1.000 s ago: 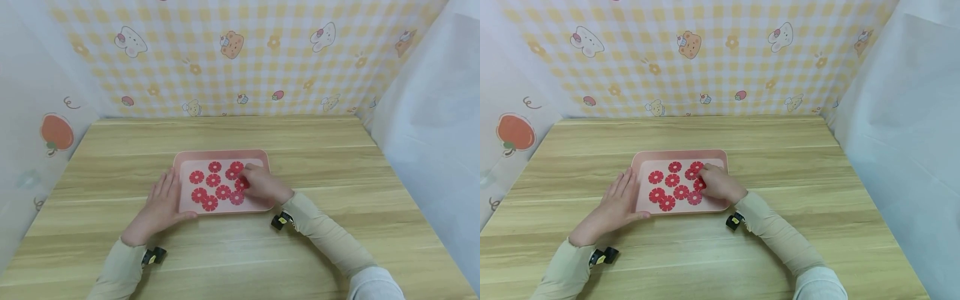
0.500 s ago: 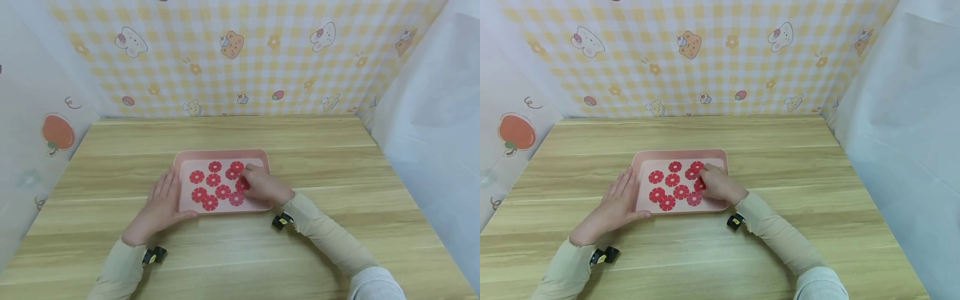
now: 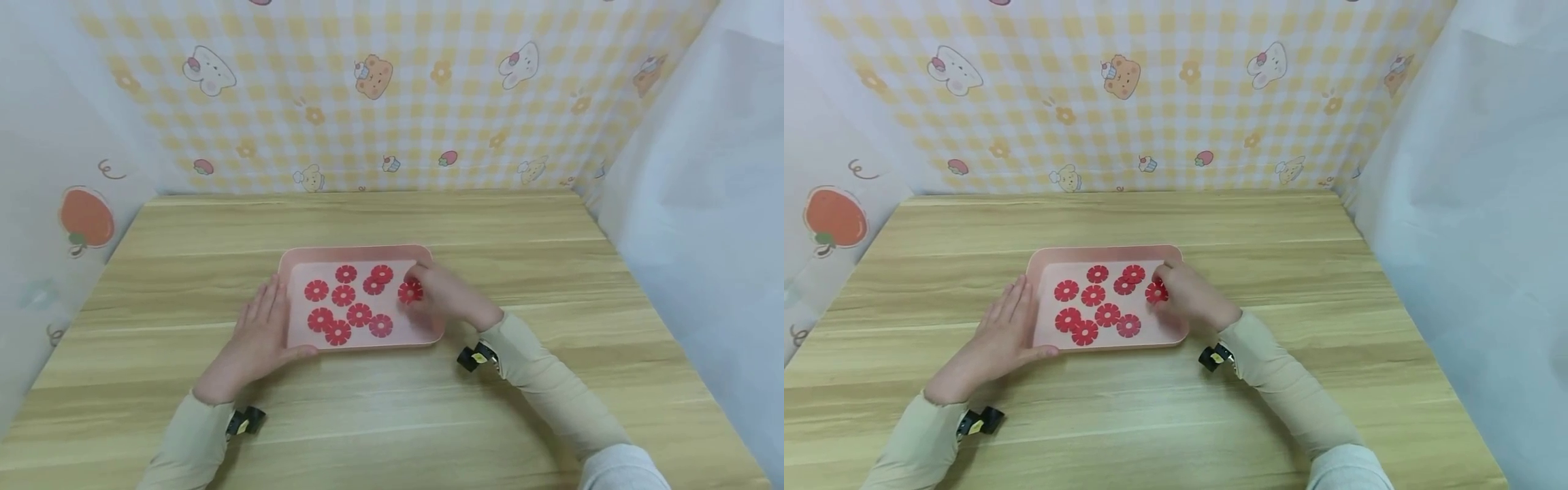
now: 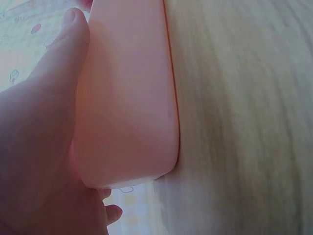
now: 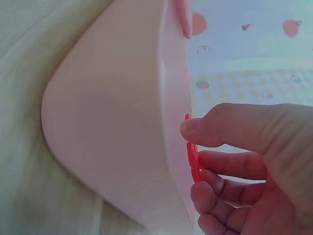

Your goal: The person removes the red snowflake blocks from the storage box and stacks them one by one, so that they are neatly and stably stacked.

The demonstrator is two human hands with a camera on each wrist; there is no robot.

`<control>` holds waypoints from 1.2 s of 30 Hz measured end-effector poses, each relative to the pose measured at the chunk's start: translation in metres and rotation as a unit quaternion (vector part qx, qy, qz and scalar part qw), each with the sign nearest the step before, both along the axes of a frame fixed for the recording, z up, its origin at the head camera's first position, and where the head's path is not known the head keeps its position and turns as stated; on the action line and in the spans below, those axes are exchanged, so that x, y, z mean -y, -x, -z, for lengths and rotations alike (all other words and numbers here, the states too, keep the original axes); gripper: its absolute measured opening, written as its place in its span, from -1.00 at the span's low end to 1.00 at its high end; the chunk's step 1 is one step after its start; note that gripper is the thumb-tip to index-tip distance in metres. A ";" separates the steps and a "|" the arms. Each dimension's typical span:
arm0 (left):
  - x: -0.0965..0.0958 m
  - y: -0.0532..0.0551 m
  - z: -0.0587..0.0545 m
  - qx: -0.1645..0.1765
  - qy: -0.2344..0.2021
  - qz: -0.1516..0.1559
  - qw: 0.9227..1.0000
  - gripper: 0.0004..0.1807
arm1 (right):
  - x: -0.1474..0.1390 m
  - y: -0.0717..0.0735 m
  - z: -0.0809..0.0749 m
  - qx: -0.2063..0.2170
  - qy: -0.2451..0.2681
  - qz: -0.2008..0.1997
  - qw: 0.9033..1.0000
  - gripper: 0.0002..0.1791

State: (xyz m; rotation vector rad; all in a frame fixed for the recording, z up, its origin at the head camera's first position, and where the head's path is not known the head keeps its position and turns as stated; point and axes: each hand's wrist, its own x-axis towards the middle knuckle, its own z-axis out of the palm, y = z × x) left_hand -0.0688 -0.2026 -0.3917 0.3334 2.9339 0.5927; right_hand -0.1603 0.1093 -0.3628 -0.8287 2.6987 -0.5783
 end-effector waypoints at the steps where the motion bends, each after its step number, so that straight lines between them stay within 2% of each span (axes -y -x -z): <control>1: 0.000 0.000 0.000 -0.003 0.002 0.000 1.000 0.38 | -0.003 0.001 -0.001 -0.001 0.001 0.004 1.000 -0.58; 10: 0.000 -0.003 0.000 -0.021 0.008 -0.007 1.000 0.37 | -0.035 0.008 -0.007 -0.039 0.014 0.032 0.999 -0.54; 20: -0.001 -0.002 0.001 -0.023 0.003 -0.014 1.000 0.38 | -0.066 0.018 0.007 -0.069 0.007 0.057 0.996 -0.58; 27: 0.000 -0.004 0.002 -0.028 0.005 -0.018 0.999 0.38 | -0.078 0.025 0.019 -0.057 -0.016 0.062 0.996 -0.60; 36: 0.000 -0.004 0.003 -0.030 0.012 -0.017 0.999 0.37 | -0.082 0.036 0.027 -0.048 -0.032 0.061 0.996 -0.61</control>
